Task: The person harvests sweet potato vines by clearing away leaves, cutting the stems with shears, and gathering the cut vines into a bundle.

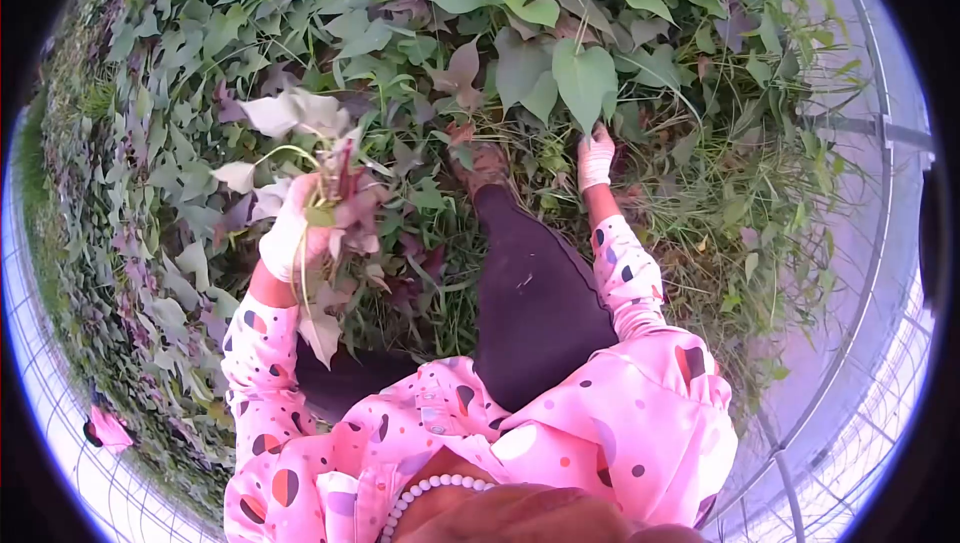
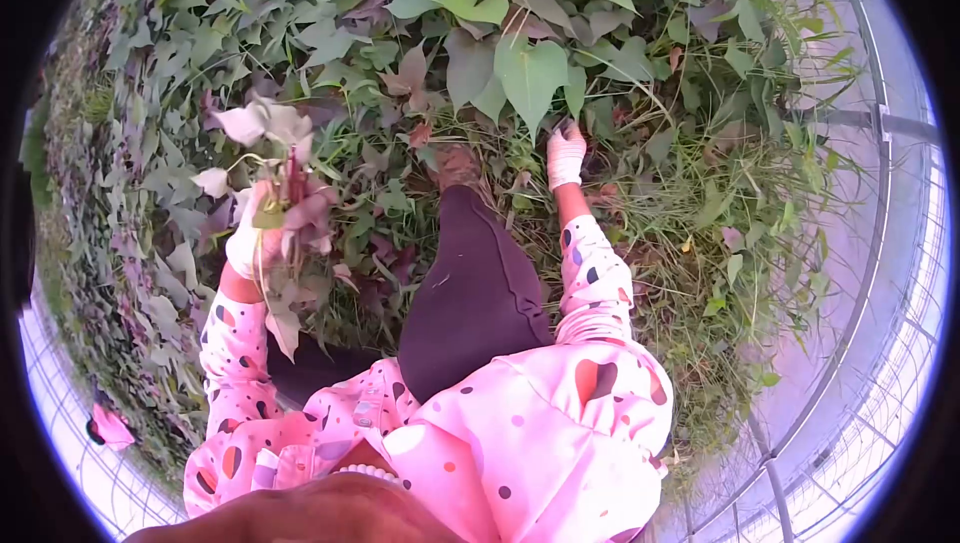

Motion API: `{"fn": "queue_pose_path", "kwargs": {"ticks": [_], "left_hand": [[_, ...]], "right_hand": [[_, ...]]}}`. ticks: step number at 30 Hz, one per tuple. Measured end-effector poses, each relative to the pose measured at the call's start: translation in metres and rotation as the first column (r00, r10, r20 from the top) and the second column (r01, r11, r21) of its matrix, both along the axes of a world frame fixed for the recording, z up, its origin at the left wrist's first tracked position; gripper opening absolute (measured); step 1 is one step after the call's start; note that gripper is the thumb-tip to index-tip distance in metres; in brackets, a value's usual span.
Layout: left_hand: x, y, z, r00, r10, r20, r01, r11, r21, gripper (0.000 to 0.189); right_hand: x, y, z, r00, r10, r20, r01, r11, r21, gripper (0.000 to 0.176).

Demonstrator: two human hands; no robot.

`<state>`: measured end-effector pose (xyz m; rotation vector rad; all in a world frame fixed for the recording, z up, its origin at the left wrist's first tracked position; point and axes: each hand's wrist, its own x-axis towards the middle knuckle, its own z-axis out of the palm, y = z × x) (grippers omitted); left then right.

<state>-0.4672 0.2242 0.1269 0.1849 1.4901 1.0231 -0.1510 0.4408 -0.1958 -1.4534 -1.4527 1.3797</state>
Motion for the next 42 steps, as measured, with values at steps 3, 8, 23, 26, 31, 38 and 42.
{"fn": "queue_pose_path", "kwargs": {"ticks": [3, 8, 23, 26, 31, 38, 42], "left_hand": [[0.071, 0.063, -0.097, 0.873, -0.485, -0.047, 0.485, 0.853, 0.195, 0.024], [0.089, 0.165, -0.235, 0.963, 0.039, -0.267, 0.076, 0.911, 0.406, 0.027], [0.045, 0.146, -0.281, 0.872, -0.015, -0.49, 0.096, 0.986, 0.14, 0.043], [0.063, 0.179, -0.259, 0.313, -0.511, -0.801, 0.423, 0.83, -0.364, 0.029], [0.074, 0.185, -0.342, 0.352, -0.281, -0.893, 0.382, 0.914, -0.137, 0.031], [0.073, 0.216, -0.268, 0.06, -0.78, -0.622, 0.533, 0.552, -0.641, 0.026], [0.075, 0.217, -0.252, 0.13, -0.777, -0.616, 0.531, 0.579, -0.619, 0.029]], "right_hand": [[-0.018, -0.017, 0.019, 0.826, 0.393, 0.403, -0.342, 0.919, -0.196, 0.029], [-0.057, 0.07, 0.06, 0.254, 0.522, 0.814, -0.707, 0.675, -0.212, 0.032], [0.014, 0.102, 0.033, 0.881, 0.404, 0.247, -0.417, 0.909, 0.001, 0.036], [0.035, 0.062, 0.029, 0.69, 0.66, 0.297, -0.613, 0.751, -0.245, 0.045], [-0.001, 0.059, 0.03, 0.729, 0.674, 0.119, -0.567, 0.692, -0.446, 0.054], [-0.021, 0.08, 0.023, 0.802, 0.586, -0.119, -0.474, 0.503, -0.722, 0.058], [-0.002, 0.078, 0.016, 0.754, 0.634, -0.171, -0.454, 0.315, -0.833, 0.063]]}}
